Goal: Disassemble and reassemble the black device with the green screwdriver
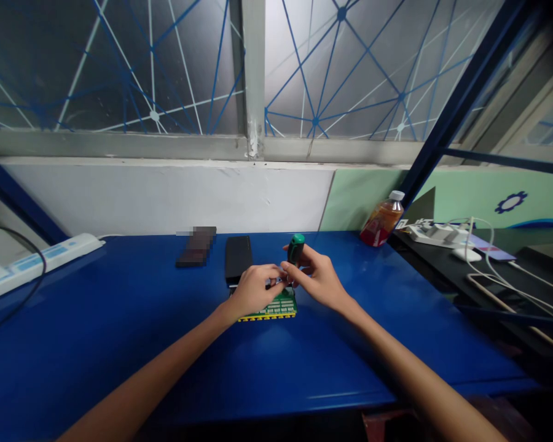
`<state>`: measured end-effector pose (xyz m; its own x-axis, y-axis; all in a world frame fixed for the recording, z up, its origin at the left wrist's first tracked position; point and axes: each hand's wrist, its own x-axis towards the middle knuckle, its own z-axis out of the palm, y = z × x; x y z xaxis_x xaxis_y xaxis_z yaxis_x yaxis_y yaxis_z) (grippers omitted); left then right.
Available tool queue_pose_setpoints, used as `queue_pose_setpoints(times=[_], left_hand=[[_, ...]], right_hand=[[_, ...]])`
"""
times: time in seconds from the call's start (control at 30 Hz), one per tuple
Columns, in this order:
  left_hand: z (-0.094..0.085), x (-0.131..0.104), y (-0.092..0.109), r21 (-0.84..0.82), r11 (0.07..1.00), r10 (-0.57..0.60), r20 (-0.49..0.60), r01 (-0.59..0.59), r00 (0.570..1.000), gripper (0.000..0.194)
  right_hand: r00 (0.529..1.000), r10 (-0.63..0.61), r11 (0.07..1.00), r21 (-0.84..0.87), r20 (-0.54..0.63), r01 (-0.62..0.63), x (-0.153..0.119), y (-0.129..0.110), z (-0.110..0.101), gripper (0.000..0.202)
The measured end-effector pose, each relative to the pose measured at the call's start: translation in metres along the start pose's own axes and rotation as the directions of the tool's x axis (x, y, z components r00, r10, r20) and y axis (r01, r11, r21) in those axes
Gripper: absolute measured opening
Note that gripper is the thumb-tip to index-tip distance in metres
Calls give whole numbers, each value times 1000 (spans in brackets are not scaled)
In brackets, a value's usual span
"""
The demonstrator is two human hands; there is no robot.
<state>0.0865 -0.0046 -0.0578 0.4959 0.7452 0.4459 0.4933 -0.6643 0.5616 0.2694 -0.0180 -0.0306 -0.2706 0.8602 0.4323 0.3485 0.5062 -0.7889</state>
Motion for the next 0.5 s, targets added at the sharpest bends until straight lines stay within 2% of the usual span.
queue_pose_setpoints(times=[0.5], left_hand=[[0,1,-1,-1,1000,-8,9,8,1000,19]], right_hand=[[1000,-12,1000,6,0,12,0,0,1,32]])
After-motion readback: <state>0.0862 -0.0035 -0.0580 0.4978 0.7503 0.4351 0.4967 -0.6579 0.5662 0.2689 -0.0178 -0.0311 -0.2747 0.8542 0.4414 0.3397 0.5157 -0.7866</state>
